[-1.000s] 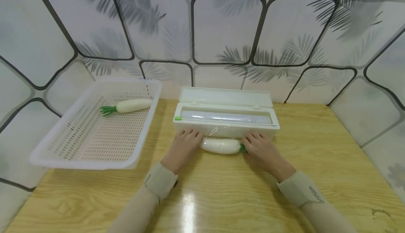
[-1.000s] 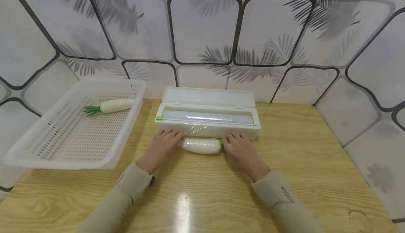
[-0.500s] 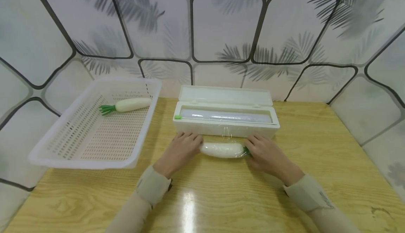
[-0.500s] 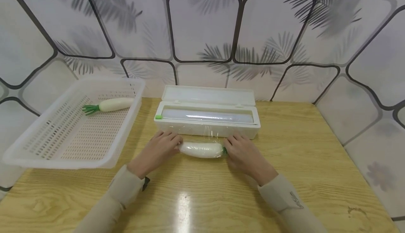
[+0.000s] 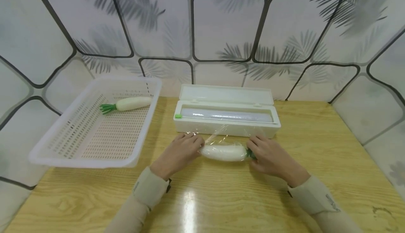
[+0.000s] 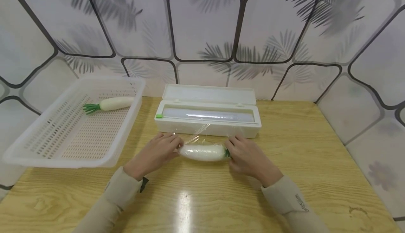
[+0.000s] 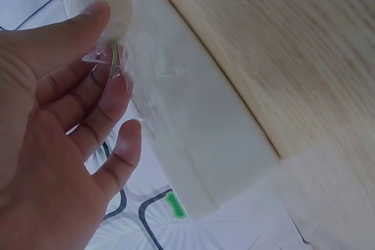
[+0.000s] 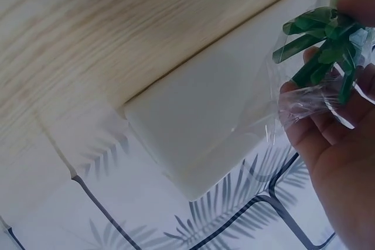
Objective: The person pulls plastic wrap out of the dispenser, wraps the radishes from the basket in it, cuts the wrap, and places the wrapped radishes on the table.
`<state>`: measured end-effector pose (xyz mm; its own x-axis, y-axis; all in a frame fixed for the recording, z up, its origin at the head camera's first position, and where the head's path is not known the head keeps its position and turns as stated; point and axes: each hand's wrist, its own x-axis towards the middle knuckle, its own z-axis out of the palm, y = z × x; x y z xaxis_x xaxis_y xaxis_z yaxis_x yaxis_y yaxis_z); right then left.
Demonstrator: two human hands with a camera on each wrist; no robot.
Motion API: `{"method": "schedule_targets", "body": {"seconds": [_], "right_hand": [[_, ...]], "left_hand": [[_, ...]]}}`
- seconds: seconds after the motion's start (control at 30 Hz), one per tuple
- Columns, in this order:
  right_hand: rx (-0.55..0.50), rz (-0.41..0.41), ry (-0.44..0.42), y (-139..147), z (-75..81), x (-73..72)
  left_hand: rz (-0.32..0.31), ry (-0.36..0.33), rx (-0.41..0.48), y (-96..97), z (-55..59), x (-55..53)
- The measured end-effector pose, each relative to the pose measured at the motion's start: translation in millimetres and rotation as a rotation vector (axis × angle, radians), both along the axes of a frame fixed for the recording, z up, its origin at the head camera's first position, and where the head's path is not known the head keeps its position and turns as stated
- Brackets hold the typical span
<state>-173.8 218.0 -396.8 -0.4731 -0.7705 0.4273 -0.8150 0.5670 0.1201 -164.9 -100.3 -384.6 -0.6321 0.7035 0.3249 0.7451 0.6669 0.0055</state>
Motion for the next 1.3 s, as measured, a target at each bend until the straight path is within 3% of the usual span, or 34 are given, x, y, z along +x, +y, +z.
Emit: {"method": "schedule_targets", "body": {"seconds": [0.37, 0.67, 0.83, 1.07, 1.3], "right_hand": [[0.012, 0.019, -0.063, -0.2, 3.3, 3.8], [-0.022, 0.005, -0.136, 0.6, 1.8, 1.2], [-0.052, 0.024, -0.086, 1.9, 10.0, -0.4], [-0.091, 0.086, 0.029, -1.4, 34.9, 1.3], [-0.127, 0.142, 0.106, -7.2, 56.4, 5.1]], "left_hand": [[-0.046, -0.065, 0.002, -4.4, 3.4, 3.4], [-0.022, -0.144, 0.001, -4.5, 2.9, 3.5], [-0.023, -0.172, 0.015, -5.1, 3.6, 4.6], [-0.062, -0.184, 0.062, -5.9, 3.7, 5.3], [-0.097, -0.149, 0.11, -4.3, 5.0, 4.7]]}}
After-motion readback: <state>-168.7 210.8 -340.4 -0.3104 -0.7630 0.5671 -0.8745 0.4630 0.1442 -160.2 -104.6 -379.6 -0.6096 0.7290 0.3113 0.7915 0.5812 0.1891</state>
